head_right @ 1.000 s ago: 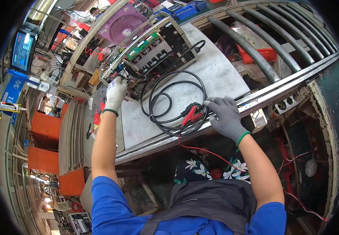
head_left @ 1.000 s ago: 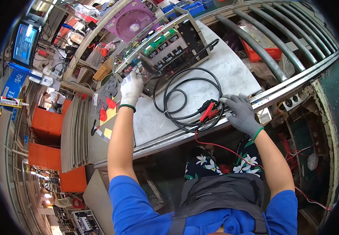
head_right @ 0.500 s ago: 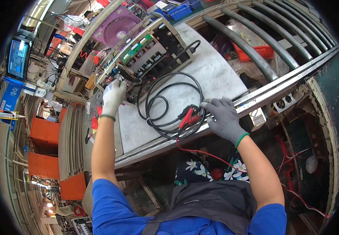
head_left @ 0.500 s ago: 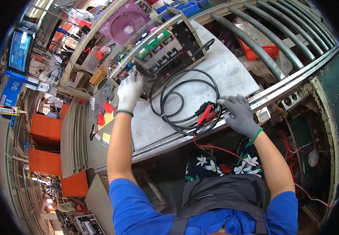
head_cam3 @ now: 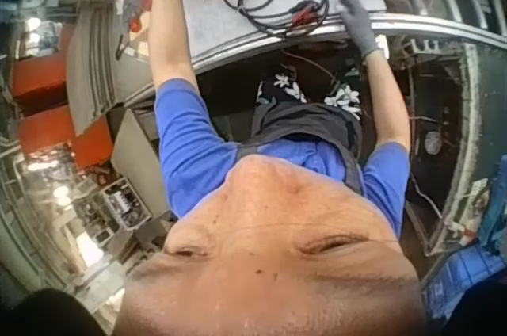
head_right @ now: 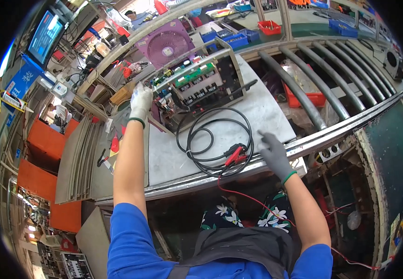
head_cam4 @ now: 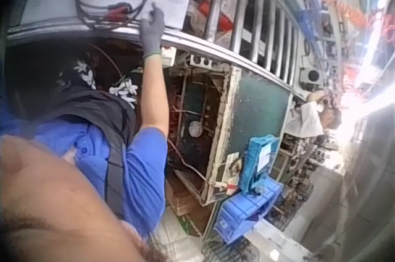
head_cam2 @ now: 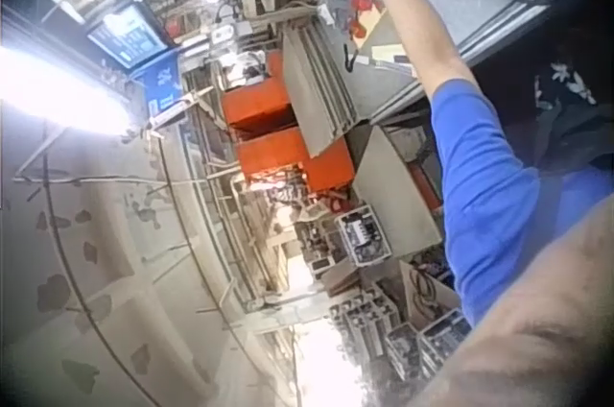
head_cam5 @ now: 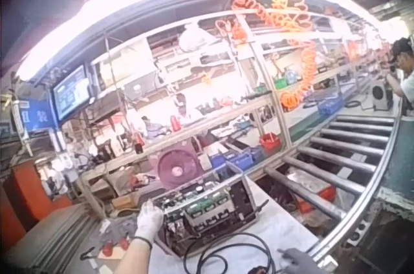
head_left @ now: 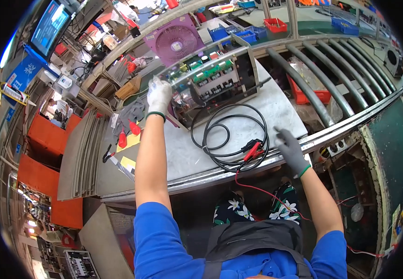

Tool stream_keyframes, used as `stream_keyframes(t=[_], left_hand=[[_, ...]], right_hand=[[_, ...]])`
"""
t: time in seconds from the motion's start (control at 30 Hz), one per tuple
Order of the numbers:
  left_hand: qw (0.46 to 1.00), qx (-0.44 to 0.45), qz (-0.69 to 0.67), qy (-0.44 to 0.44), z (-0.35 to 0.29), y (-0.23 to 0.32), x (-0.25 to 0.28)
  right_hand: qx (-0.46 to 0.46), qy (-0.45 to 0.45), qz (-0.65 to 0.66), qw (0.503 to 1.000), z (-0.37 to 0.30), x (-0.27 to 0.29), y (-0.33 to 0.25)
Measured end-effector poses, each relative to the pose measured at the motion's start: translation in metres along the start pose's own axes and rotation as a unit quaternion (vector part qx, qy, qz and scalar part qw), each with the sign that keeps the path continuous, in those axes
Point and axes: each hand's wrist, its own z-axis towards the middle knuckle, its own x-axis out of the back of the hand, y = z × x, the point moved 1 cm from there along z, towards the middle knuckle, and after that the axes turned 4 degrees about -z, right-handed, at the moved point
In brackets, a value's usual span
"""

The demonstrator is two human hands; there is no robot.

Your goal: The recorder is assembling an electronic inverter on a conveyor belt, applying thermal paste or sealant to components using a red dispenser and inspecting internal wiring.

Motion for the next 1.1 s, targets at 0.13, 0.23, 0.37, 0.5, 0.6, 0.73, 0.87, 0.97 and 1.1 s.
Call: stream_keyframes(t=[0.13,0.23,0.37,0.5,0.6,0.73,0.87,0.97,1.1], left_hand=[[0.979,-0.086,0.168,0.071,-0.041,0.027,0.027],[0.982,-0.002,-0.039,0.184,-0.088,0.048,0.037],[0.981,0.047,-0.091,0.167,-0.145,0.072,0.051],[0.977,0.051,-0.148,0.143,-0.164,0.083,0.067],[0.977,0.027,-0.156,0.146,-0.150,0.076,0.066],[0.980,-0.001,-0.121,0.156,-0.105,0.050,0.049],[0.979,-0.110,0.113,0.127,-0.062,0.022,0.026],[0.976,-0.123,0.173,0.045,-0.028,-0.003,0.000],[0.907,-0.211,0.363,0.036,0.007,-0.043,-0.042]], right_hand=[[0.229,0.213,-0.094,0.945,0.059,0.026,-0.065],[0.347,0.230,-0.162,0.894,0.098,0.027,-0.128],[0.368,0.231,-0.305,0.847,0.137,0.003,-0.181],[0.275,0.156,-0.471,0.824,0.153,-0.021,-0.183],[0.239,0.119,-0.501,0.823,0.159,-0.020,-0.177],[0.279,0.115,-0.342,0.890,0.147,0.000,-0.171],[0.328,0.095,-0.235,0.910,0.072,0.025,-0.135],[0.233,0.039,-0.272,0.933,-0.008,0.060,-0.087],[0.033,0.067,-0.196,0.978,-0.137,0.118,-0.014]])
